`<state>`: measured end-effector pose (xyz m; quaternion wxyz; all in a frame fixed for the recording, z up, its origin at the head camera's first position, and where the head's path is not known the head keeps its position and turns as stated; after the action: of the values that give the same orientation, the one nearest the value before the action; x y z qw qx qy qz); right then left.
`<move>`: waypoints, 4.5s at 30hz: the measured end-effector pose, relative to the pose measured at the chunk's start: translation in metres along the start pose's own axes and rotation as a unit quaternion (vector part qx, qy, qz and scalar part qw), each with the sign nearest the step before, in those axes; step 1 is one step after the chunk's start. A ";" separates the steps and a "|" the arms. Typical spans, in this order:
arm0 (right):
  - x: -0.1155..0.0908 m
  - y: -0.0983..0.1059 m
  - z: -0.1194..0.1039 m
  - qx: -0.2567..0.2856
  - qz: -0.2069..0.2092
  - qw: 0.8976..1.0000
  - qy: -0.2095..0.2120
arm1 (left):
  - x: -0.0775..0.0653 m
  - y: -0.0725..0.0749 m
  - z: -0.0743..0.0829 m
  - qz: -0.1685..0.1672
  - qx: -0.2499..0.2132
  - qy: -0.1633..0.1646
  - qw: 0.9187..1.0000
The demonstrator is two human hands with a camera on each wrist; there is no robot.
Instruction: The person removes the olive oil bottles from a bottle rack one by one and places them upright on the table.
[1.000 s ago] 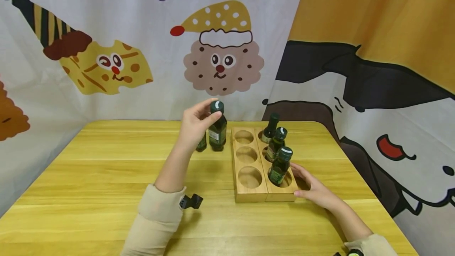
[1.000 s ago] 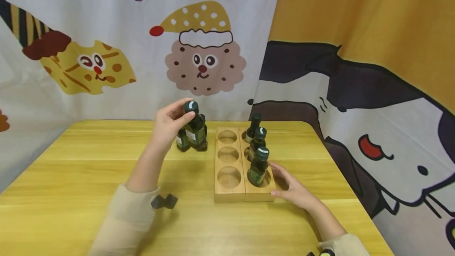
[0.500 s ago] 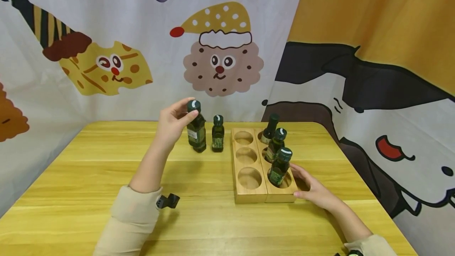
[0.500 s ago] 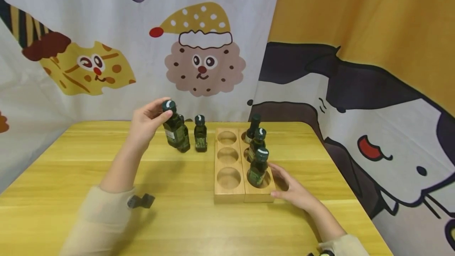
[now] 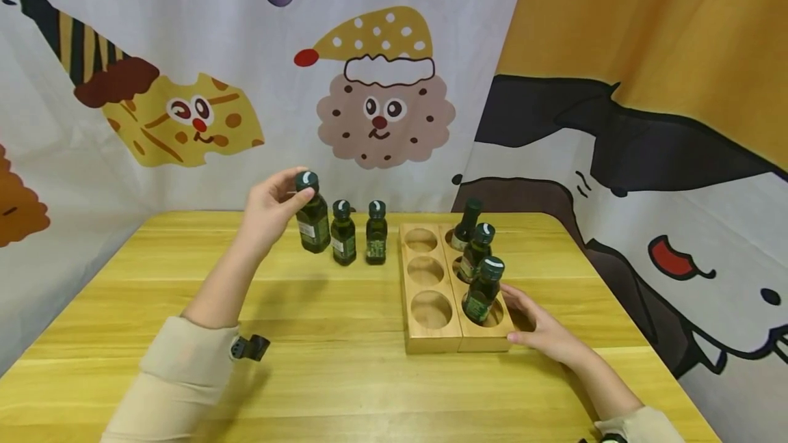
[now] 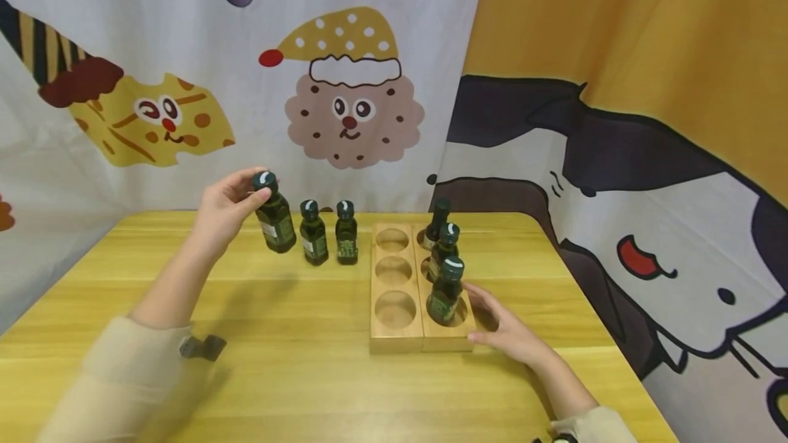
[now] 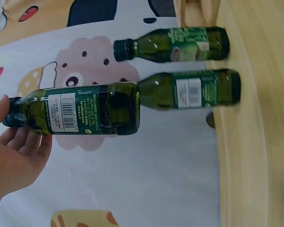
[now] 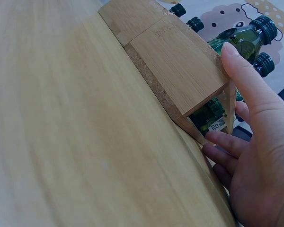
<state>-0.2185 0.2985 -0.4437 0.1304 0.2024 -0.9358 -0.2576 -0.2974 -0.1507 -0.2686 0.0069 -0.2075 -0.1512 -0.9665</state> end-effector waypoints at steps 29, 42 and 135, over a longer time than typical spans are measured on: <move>0.001 0.000 0.000 0.005 0.003 1.000 0.001 | 0.023 0.024 -0.054 -0.019 0.026 0.064 0.997; 0.001 0.000 0.002 0.006 0.003 1.000 0.000 | 0.018 0.011 -0.078 -0.040 0.019 0.070 0.997; 0.002 0.000 -0.001 0.002 -0.001 1.000 -0.001 | -0.069 -0.223 0.040 -0.153 -0.223 -0.008 0.963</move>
<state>-0.2198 0.2979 -0.4427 0.1289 0.2029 -0.9362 -0.2563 -0.2353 0.0709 -0.3260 -0.1888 -0.1860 0.0378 -0.9635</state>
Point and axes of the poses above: each hand's wrist, its own x-axis towards the middle knuckle, its own y-axis out of the back of the hand, z = x × y, the point moved 7 cm from there along x, towards the middle knuckle, and after that the axes turned 1 degree about -y, right-handed, at the moved point
